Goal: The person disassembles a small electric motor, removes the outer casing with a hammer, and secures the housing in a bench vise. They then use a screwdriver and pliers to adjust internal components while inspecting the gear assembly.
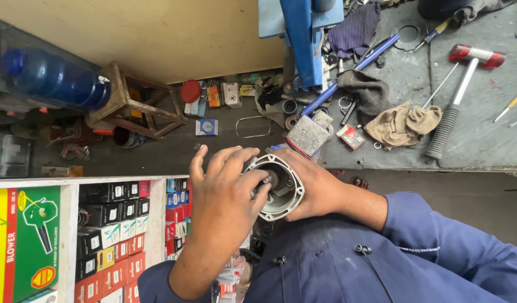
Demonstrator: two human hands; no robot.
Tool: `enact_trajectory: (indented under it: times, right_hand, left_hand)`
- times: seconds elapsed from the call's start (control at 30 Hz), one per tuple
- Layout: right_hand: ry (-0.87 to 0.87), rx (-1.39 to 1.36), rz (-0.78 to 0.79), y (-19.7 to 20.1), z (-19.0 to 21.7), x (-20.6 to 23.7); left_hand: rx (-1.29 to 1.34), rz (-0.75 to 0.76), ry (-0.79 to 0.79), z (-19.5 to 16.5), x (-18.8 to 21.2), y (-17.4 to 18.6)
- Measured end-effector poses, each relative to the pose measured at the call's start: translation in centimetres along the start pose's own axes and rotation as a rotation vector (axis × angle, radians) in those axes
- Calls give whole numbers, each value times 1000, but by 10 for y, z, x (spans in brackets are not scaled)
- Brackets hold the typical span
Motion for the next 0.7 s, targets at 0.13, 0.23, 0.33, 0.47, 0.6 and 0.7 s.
enact_trajectory:
  times: [0.13,0.23,0.33,0.47,0.6,0.7]
  right_hand:
    - [1,17,-12,2,0,1]
    - [13,29,-22,3,0,1]
    - [13,12,-11,3,0,1]
    - [9,43,1,1,1,0]
    - [14,86,-6,1,3,0]
    - [-18,68,4,0,0,-1]
  left_hand:
    - [13,22,-9,0,-2,-1]
    - [10,34,-15,-1,-3,0]
    - [15,40,-20,0,-5,0]
    - [-30,42,-30,0,-6,2]
    - [-24,58,-61,-1,-3,6]
    - [-26,53,-68,-1,-2,8]
Point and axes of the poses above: each hand's wrist, its own x-axis away from the middle knuckle, its own y-axis out of the back of the hand, z = x × y, the point moved 5 cm from there along -x, towards the middle knuckle, and after that the axes turned 7 degrees about z, right-handed, at the moved point
